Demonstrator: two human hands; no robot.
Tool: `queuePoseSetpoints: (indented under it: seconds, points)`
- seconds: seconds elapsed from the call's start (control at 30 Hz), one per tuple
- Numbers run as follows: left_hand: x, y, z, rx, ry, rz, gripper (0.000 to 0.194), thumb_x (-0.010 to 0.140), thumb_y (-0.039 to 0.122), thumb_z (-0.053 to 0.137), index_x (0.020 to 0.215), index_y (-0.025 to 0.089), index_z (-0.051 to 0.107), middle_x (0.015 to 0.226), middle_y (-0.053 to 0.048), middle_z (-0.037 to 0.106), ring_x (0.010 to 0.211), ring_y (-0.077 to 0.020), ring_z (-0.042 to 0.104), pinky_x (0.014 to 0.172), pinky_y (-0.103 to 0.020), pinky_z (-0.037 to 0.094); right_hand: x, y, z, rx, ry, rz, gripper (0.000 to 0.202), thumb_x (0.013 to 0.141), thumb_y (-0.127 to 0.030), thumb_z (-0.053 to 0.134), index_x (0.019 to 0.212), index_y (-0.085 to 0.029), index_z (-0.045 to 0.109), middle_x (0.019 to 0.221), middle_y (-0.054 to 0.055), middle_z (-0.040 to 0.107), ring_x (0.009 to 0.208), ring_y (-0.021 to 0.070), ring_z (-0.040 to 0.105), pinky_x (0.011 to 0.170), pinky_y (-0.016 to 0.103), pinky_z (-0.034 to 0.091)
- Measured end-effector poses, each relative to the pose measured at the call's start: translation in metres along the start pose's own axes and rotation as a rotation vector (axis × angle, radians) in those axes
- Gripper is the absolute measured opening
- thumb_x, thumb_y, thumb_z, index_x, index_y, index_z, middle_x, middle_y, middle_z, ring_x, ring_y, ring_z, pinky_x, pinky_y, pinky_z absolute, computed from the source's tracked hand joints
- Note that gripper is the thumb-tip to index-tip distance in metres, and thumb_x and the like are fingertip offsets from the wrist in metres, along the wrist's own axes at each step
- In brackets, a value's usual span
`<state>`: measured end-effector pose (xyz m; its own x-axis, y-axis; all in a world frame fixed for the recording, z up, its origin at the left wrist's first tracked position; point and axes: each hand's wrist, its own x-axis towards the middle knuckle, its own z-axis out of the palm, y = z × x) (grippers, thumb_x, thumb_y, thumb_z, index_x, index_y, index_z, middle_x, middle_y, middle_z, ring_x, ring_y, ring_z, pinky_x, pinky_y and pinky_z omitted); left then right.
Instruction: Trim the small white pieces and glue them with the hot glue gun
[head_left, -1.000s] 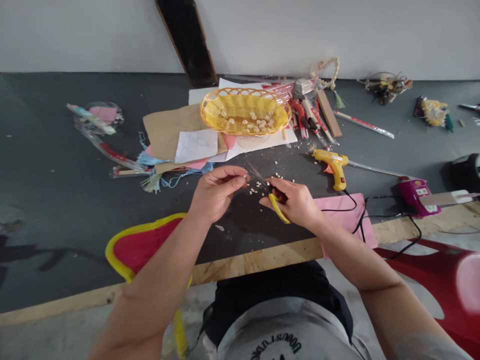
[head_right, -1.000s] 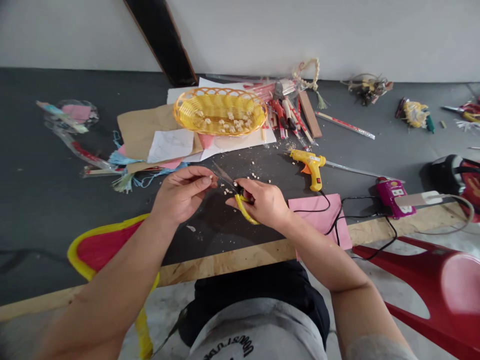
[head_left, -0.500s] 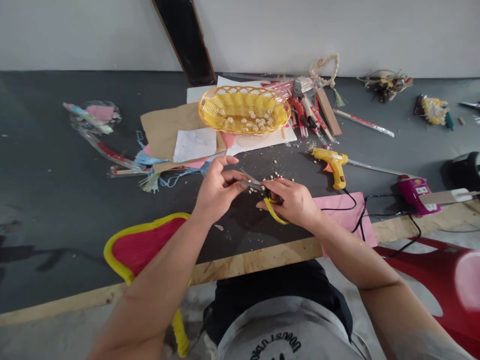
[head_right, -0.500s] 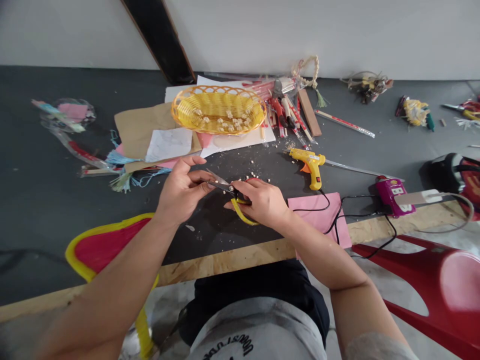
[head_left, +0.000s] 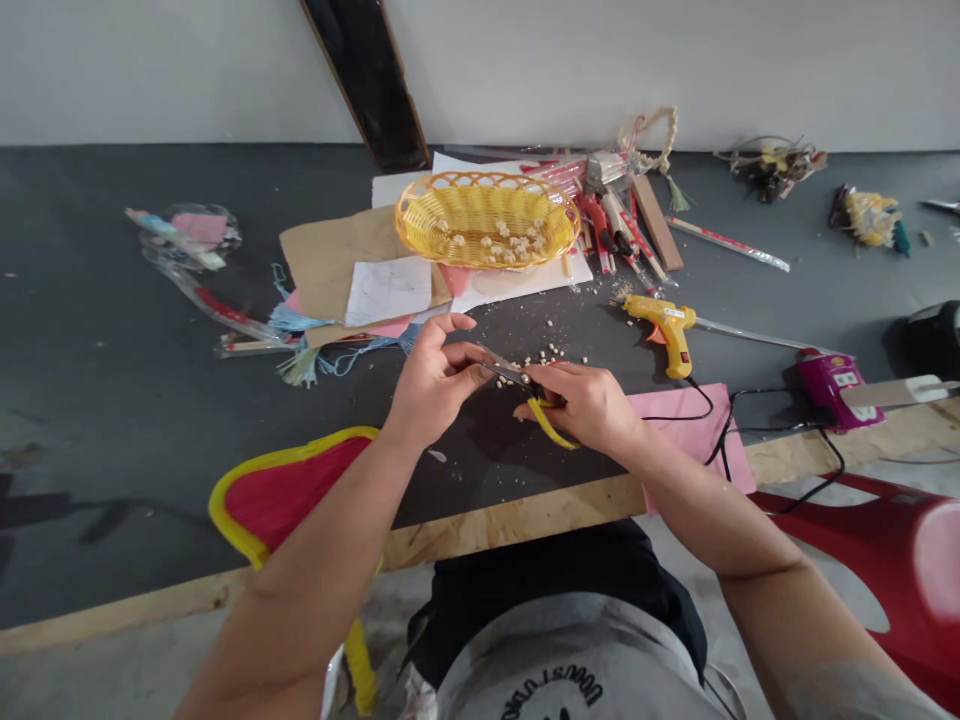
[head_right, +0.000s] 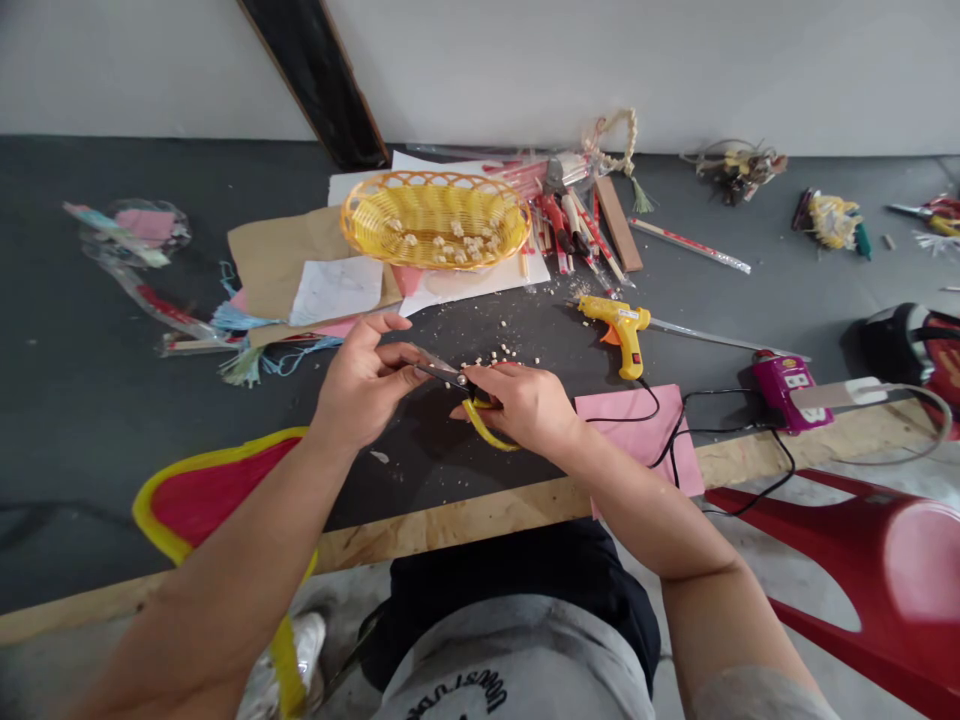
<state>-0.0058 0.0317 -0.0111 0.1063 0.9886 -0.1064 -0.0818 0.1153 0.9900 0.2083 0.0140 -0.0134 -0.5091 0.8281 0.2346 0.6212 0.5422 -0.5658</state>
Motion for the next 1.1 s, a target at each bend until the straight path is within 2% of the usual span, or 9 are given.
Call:
queuePoseSetpoints:
  seconds: [0.23, 0.43, 0.5, 0.63, 0.73, 0.93, 1.1]
  points:
    - [0.001, -0.002, 0.0, -0.035, 0.012, -0.036, 0.057, 0.064, 0.027, 0.086, 0.105, 0.023, 0.047, 0.075, 0.004, 0.069, 0.064, -0.0111, 0.067, 0.059, -0.02, 0.049, 0.0, -0.002, -0.003, -0.05, -0.001, 0.014, 0.036, 0.092, -0.05, 0.064, 0.108, -0.019, 0.072, 0.074, 0.001, 0.069, 0.06, 0.0119, 0.058, 0.059, 0.023, 0.038]
    - [0.001, -0.002, 0.0, 0.013, 0.003, -0.004, 0.052, 0.068, 0.033, 0.085, 0.105, 0.023, 0.05, 0.077, 0.002, 0.071, 0.068, -0.0142, 0.069, 0.063, -0.024, 0.052, 0.0, -0.004, -0.005, -0.024, 0.003, 0.074, 0.031, 0.094, -0.049, 0.062, 0.104, -0.021, 0.071, 0.072, 0.0, 0.068, 0.058, 0.0107, 0.055, 0.057, 0.022, 0.037]
    - [0.0, -0.002, -0.001, 0.128, -0.003, 0.039, 0.043, 0.072, 0.036, 0.081, 0.102, 0.022, 0.054, 0.08, -0.001, 0.072, 0.073, -0.0161, 0.07, 0.068, -0.027, 0.054, 0.001, -0.002, -0.006, 0.036, 0.066, 0.119, 0.035, 0.093, -0.051, 0.061, 0.107, -0.02, 0.07, 0.072, 0.0, 0.066, 0.059, 0.0106, 0.054, 0.057, 0.021, 0.037]
    - [-0.001, -0.002, -0.003, 0.569, -0.042, 0.201, 0.016, 0.082, 0.032, 0.07, 0.093, 0.021, 0.066, 0.086, -0.003, 0.072, 0.082, -0.019, 0.068, 0.08, -0.033, 0.054, 0.003, 0.002, -0.01, 0.133, 0.197, 0.186, 0.043, 0.091, -0.054, 0.062, 0.108, -0.014, 0.07, 0.068, 0.0, 0.061, 0.059, 0.0103, 0.053, 0.057, 0.02, 0.039]
    - [0.0, -0.004, -0.005, 0.791, -0.096, 0.254, 0.012, 0.082, 0.025, 0.064, 0.092, 0.022, 0.071, 0.086, -0.004, 0.069, 0.084, -0.0208, 0.066, 0.081, -0.035, 0.053, 0.004, 0.002, -0.013, 0.166, 0.248, 0.208, 0.047, 0.09, -0.055, 0.063, 0.108, -0.012, 0.071, 0.069, 0.0, 0.061, 0.058, 0.0098, 0.051, 0.057, 0.021, 0.04]
    - [0.001, -0.003, -0.008, 0.848, -0.18, 0.318, 0.022, 0.081, 0.014, 0.055, 0.095, 0.022, 0.07, 0.093, -0.005, 0.071, 0.094, -0.0232, 0.064, 0.089, -0.038, 0.052, 0.005, 0.001, -0.015, 0.17, 0.271, 0.264, 0.05, 0.088, -0.059, 0.062, 0.109, -0.014, 0.071, 0.071, 0.001, 0.065, 0.056, 0.0099, 0.051, 0.056, 0.021, 0.041]
    - [0.001, -0.006, -0.008, 0.884, -0.184, 0.36, 0.019, 0.084, 0.018, 0.055, 0.095, 0.022, 0.071, 0.097, -0.007, 0.071, 0.098, -0.0248, 0.064, 0.093, -0.041, 0.052, 0.005, 0.001, -0.015, 0.169, 0.262, 0.23, 0.047, 0.089, -0.057, 0.061, 0.107, -0.014, 0.071, 0.072, 0.002, 0.066, 0.059, 0.0113, 0.056, 0.059, 0.021, 0.044]
